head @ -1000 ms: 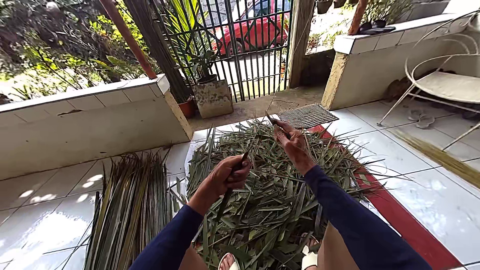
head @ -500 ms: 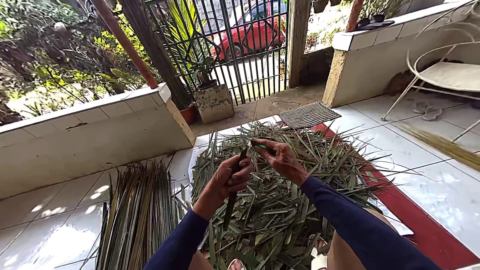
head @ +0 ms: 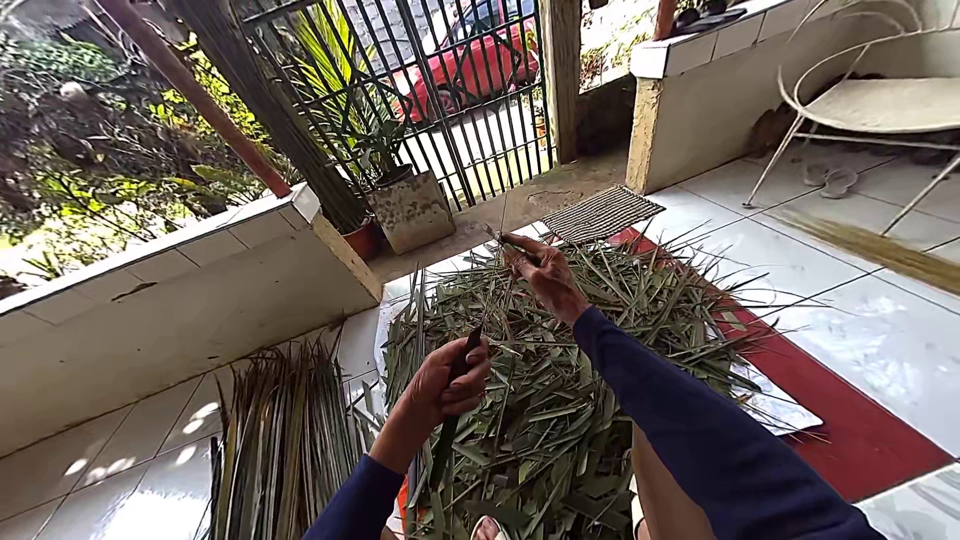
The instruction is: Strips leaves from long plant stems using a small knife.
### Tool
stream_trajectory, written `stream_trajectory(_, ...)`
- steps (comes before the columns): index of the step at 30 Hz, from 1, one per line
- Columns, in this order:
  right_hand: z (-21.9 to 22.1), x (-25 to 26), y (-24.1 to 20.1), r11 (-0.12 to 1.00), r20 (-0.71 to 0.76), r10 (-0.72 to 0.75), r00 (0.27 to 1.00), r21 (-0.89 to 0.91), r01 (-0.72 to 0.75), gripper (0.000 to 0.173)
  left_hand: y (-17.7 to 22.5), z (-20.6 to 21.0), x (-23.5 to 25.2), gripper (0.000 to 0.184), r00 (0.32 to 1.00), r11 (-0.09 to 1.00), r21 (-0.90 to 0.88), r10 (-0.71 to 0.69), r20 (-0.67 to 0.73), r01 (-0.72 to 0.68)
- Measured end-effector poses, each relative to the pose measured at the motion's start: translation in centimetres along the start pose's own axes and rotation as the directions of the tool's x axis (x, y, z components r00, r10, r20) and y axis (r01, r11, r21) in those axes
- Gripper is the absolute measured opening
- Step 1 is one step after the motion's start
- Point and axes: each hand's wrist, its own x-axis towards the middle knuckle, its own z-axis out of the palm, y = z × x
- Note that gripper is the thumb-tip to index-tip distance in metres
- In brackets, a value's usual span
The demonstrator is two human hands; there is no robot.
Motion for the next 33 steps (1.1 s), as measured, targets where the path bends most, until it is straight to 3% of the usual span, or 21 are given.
stream_trajectory(10,-6.6,1.5,2.0,0.989,-0.291,0.116,0.950,0.125,-0.082,0.033,-1.3,-1.4,-1.4,0.032,0.984,0.982,0.066,-0.175,-0.037,0.177)
stream_trajectory(14,-10.0,0.8,2.6,0.985,-0.383,0.174,0.907,0.051,-0.168,0.036,-1.6,-2.1,-2.0,0.033,0.989,0.983,0.112,-0.142,-0.048,0.146)
stream_trajectory(18,-10.0,-0.5,2.3,0.934,-0.288,0.243,0.926,-0.188,-0.303,0.047,-0.7,-1.3,-1.1,0.039,0.951,0.938,0.346,0.117,-0.286,-0.012)
stream_trajectory(22,-4.9,-3.6,0.1,0.930,-0.044,0.239,0.970,-0.276,-0.241,0.041,-0.1,-0.5,1.6,0.038,0.851,0.881,0.465,0.308,-0.426,-0.086)
stream_trajectory(27,0.1,-4.7,0.3,0.945,0.140,0.231,0.963,-0.268,-0.188,0.038,-0.5,0.6,4.9,0.035,0.841,0.838,0.535,0.366,-0.400,-0.110)
stream_trajectory(33,-0.6,-4.0,0.0,0.949,0.031,0.210,0.977,-0.247,-0.196,0.027,-1.0,-0.3,4.6,0.039,0.870,0.794,0.607,0.316,-0.378,-0.025)
